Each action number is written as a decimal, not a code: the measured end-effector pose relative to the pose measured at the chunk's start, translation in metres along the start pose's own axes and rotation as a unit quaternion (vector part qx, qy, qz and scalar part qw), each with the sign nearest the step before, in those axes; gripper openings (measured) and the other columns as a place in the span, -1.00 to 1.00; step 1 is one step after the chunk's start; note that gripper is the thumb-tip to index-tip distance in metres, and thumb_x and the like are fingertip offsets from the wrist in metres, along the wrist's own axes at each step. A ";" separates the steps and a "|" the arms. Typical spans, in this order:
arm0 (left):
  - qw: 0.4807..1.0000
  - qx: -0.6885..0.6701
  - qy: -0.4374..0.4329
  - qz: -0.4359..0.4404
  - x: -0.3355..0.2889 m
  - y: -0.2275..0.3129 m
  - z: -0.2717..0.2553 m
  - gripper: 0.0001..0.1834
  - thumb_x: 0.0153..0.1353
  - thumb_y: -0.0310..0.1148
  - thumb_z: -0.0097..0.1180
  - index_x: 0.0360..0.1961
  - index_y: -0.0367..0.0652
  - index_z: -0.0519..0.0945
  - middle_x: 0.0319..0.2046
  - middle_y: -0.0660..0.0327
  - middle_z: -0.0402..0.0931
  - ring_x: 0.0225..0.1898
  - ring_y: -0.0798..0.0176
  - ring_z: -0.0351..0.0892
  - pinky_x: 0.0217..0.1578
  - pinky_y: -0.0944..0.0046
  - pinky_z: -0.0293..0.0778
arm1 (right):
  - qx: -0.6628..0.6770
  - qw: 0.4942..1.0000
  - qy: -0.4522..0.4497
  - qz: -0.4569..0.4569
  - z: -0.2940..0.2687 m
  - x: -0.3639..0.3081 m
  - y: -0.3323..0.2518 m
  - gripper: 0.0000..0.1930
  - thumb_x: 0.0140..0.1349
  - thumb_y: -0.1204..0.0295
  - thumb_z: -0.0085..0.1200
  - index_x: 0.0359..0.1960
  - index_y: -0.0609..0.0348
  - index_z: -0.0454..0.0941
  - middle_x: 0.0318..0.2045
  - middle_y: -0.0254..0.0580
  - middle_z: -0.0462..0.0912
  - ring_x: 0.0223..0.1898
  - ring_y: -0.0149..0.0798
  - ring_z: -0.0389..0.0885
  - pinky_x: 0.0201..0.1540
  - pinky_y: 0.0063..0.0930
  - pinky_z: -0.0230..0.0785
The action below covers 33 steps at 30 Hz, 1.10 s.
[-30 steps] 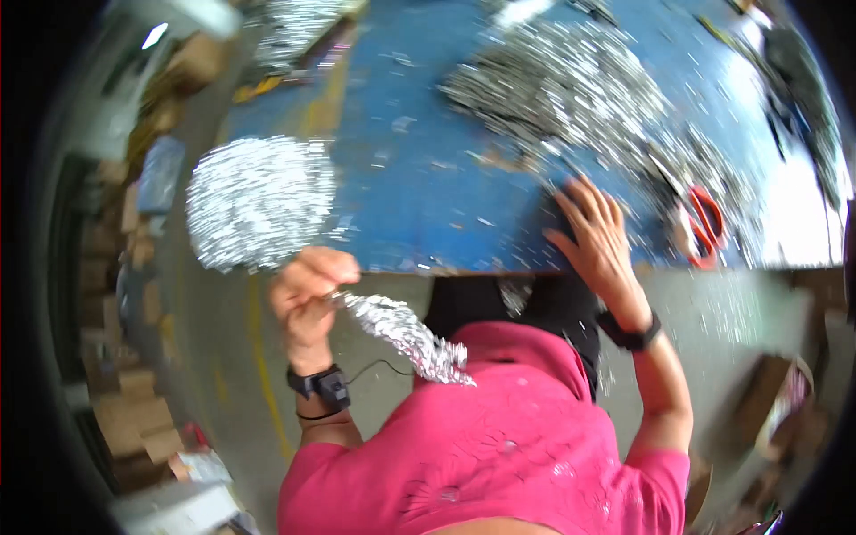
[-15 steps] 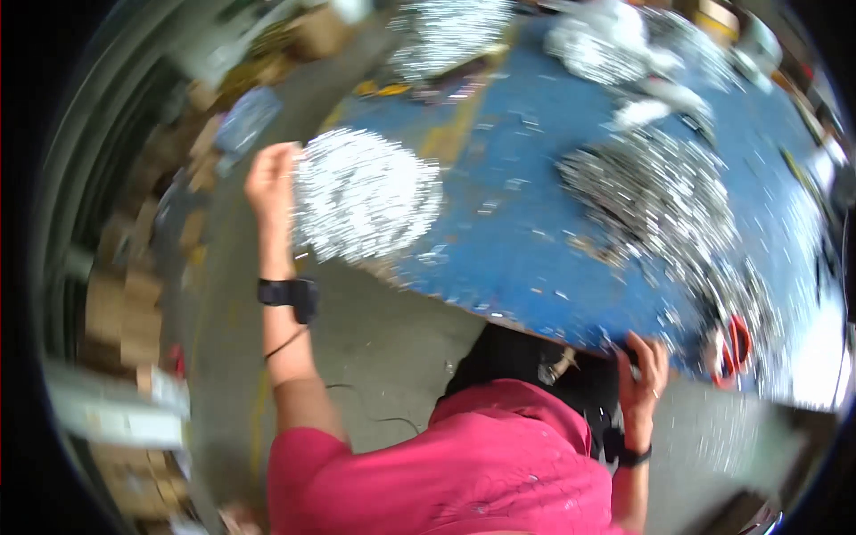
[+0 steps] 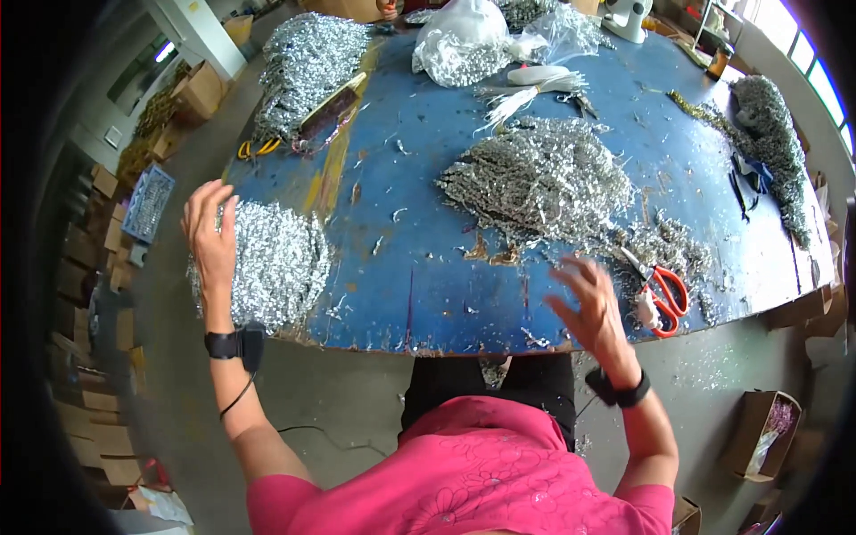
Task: Trimming and sorting silver decorative plastic strips at a manufacturing workbench.
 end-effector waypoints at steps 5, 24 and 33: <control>0.986 -0.126 -0.074 0.078 -0.002 0.071 0.007 -0.78 0.03 -0.45 0.30 -0.25 -0.14 0.60 -0.16 0.21 0.56 -0.04 0.10 0.48 0.06 0.11 0.26 | -0.094 0.982 0.164 0.007 0.001 0.108 0.034 -0.47 0.14 0.18 0.21 0.08 0.17 0.37 -0.03 -0.03 0.48 -0.01 0.00 0.43 0.00 -0.13 0.27; 0.777 -0.565 -0.242 0.134 -0.021 0.297 0.086 -0.71 0.14 -0.39 0.27 -0.11 -0.19 0.57 -0.15 0.09 0.58 -0.08 0.08 0.58 -0.09 0.21 0.49 | 0.299 0.940 0.134 0.097 0.006 -0.021 0.013 -0.66 0.04 0.73 0.05 -0.11 0.24 0.52 -0.20 -0.18 0.62 -0.19 -0.28 0.60 -0.15 -0.50 0.43; 0.700 -0.641 -0.314 -0.003 -0.033 0.353 0.075 -0.76 0.06 -0.46 0.32 -0.22 -0.19 0.60 -0.37 0.18 0.58 -0.31 0.22 0.58 -0.27 0.24 0.47 | 0.189 0.954 0.145 0.185 0.005 -0.043 0.009 -0.60 0.04 0.61 0.20 -0.04 0.17 0.46 -0.34 -0.19 0.60 -0.32 -0.21 0.61 -0.23 -0.39 0.45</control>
Point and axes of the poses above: each hand's wrist, its own x-axis towards the middle knuckle, its own z-axis out of the palm, y = z × x, the point moved 5 cm from there along x, towards the middle knuckle
